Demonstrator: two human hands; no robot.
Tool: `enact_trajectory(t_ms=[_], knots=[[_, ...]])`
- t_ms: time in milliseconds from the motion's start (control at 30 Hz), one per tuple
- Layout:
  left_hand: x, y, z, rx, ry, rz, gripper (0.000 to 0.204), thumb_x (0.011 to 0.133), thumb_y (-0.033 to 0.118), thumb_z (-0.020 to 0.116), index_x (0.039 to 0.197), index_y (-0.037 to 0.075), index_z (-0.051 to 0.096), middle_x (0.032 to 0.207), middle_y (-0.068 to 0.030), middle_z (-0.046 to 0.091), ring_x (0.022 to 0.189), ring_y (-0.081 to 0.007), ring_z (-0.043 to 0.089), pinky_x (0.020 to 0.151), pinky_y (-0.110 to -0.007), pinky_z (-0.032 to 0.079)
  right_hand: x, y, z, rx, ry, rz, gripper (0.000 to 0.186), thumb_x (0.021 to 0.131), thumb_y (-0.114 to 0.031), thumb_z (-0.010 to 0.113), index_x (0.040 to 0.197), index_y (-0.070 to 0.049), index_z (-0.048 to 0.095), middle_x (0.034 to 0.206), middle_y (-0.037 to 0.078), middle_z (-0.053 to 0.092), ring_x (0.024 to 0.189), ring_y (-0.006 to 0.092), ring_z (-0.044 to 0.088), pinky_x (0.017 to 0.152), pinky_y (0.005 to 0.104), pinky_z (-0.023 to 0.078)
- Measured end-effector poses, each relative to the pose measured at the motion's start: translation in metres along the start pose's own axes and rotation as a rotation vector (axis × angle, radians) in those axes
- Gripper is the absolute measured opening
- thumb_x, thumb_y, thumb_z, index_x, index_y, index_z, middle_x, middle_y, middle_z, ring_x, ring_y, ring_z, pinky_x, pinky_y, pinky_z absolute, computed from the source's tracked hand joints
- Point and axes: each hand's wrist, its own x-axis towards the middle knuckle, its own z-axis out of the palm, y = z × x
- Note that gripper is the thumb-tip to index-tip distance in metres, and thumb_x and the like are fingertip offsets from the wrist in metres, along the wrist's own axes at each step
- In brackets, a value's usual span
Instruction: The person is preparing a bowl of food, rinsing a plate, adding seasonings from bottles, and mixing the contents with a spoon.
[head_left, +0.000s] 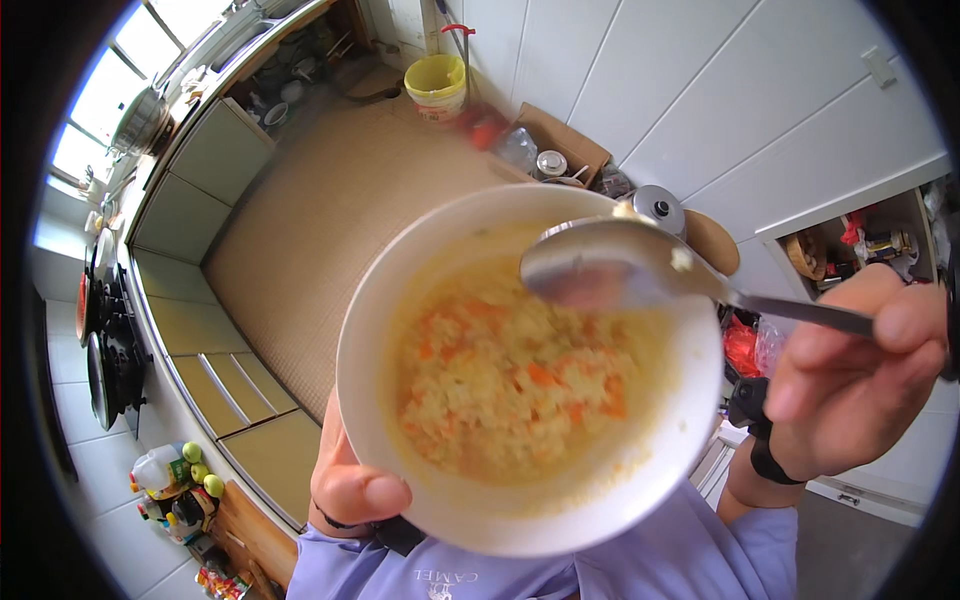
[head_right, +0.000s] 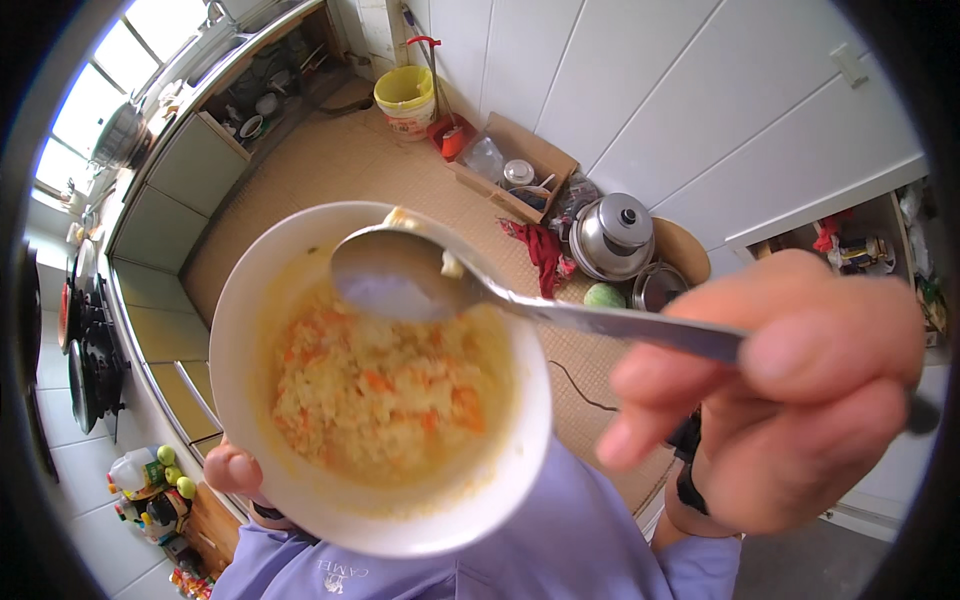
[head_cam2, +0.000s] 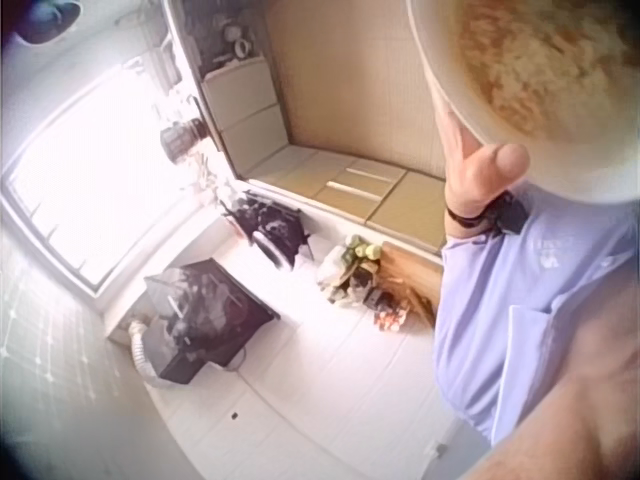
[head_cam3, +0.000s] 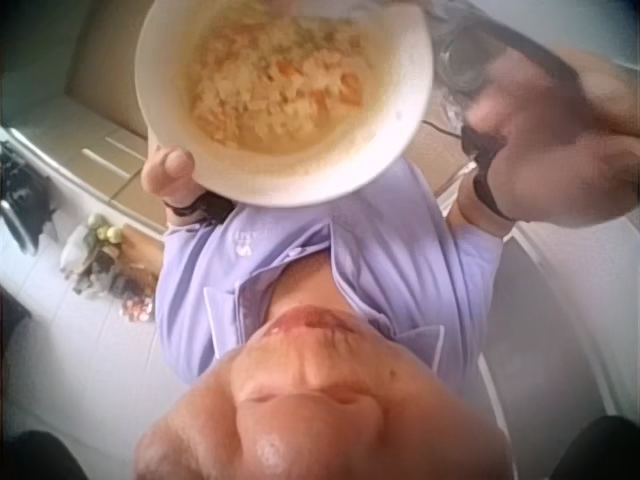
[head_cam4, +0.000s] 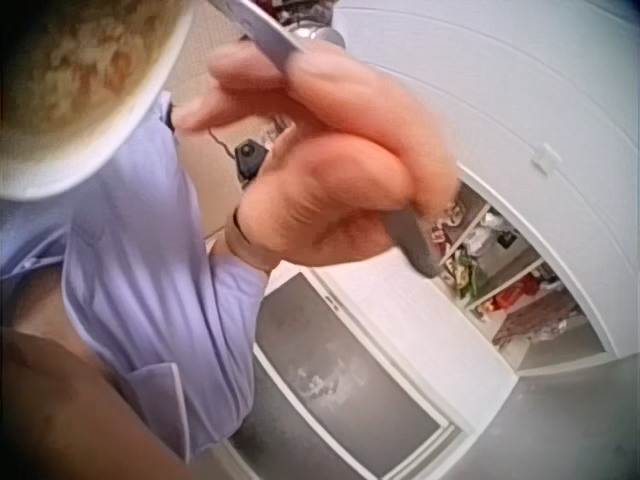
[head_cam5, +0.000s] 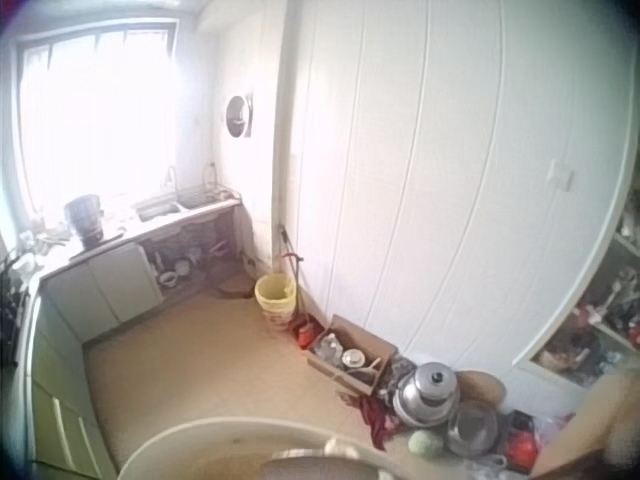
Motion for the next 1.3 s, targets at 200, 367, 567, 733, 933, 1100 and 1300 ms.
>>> enact_trajectory(t_ms=[200, 367, 567, 733, 933, 1100, 1300], knots=[[-0.003, -0.001, 0.003, 0.199, 0.057, 0.200, 0.073, 0.071, 0.028, 0.065, 0.128, -0.007, 0.037, 0.125, -0.0217, 0.048, 0.109, -0.0343, 0.052, 0.091, -0.042, 0.045, -0.008, 0.003, 0.003, -0.494, -0.159, -0.167, 0.035, 0.094, -0.041, 0.036, 0.094, -0.006, 0.043, 0.072, 0.017, 0.057, 0.042, 0.0151, 0.051, 0.038, 0.0207, 0.045], [0.003, 0.003, 0.012, 0.180, 0.226, 0.048, 0.092, 0.057, 0.032, 0.072, 0.131, -0.005, 0.032, 0.126, -0.0151, 0.044, 0.115, -0.0239, 0.046, 0.095, -0.035, 0.037, -0.007, 0.006, 0.005, -0.639, -0.242, -0.224, 0.037, 0.092, -0.043, 0.039, 0.089, -0.007, 0.047, 0.071, 0.016, 0.058, 0.044, 0.0144, 0.052, 0.040, 0.0235, 0.046], [0.006, 0.001, 0.005, 0.195, 0.247, 0.054, 0.091, 0.058, 0.034, 0.071, 0.130, -0.005, 0.033, 0.125, -0.0149, 0.045, 0.115, -0.0241, 0.047, 0.094, -0.035, 0.038, -0.013, 0.000, 0.004, -0.501, -0.185, -0.062, 0.037, 0.093, -0.038, 0.043, 0.083, -0.002, 0.049, 0.064, 0.015, 0.057, 0.040, 0.0141, 0.050, 0.039, 0.0222, 0.046], [0.004, -0.004, -0.012, 0.116, 0.015, 0.140, 0.067, 0.074, 0.027, 0.059, 0.128, -0.007, 0.038, 0.125, -0.0223, 0.048, 0.110, -0.0329, 0.052, 0.091, -0.043, 0.045, -0.016, 0.001, 0.010, -0.296, -0.173, 0.142, 0.035, 0.094, -0.033, 0.043, 0.084, 0.000, 0.047, 0.065, 0.017, 0.056, 0.039, 0.0160, 0.051, 0.036, 0.0226, 0.045], [0.008, -0.005, -0.006, 0.056, 0.019, 0.084, 0.066, 0.074, 0.026, 0.059, 0.128, -0.007, 0.038, 0.125, -0.0224, 0.048, 0.110, -0.0329, 0.052, 0.092, -0.043, 0.044, -0.017, 0.010, 0.010, -0.204, -0.114, 0.111, 0.033, 0.095, -0.033, 0.039, 0.088, -0.001, 0.045, 0.065, 0.017, 0.056, 0.041, 0.0171, 0.054, 0.037, 0.0230, 0.046], [0.008, -0.003, -0.008, 0.153, 0.029, 0.096, 0.069, 0.072, 0.025, 0.060, 0.129, -0.006, 0.037, 0.125, -0.0218, 0.048, 0.111, -0.0326, 0.051, 0.092, -0.042, 0.044, -0.008, 0.008, 0.001, -0.526, -0.143, -0.120, 0.034, 0.094, -0.036, 0.042, 0.085, -0.004, 0.047, 0.063, 0.015, 0.057, 0.042, 0.0168, 0.054, 0.039, 0.0233, 0.045], [0.013, -0.002, -0.005, 0.255, 0.108, 0.159, 0.075, 0.068, 0.026, 0.062, 0.130, -0.006, 0.034, 0.126, -0.0199, 0.047, 0.112, -0.0317, 0.050, 0.093, -0.041, 0.044, -0.005, 0.009, 0.005, -0.687, -0.221, -0.222, 0.036, 0.092, -0.040, 0.044, 0.081, -0.007, 0.050, 0.061, 0.012, 0.059, 0.044, 0.0165, 0.055, 0.041, 0.0236, 0.044]])
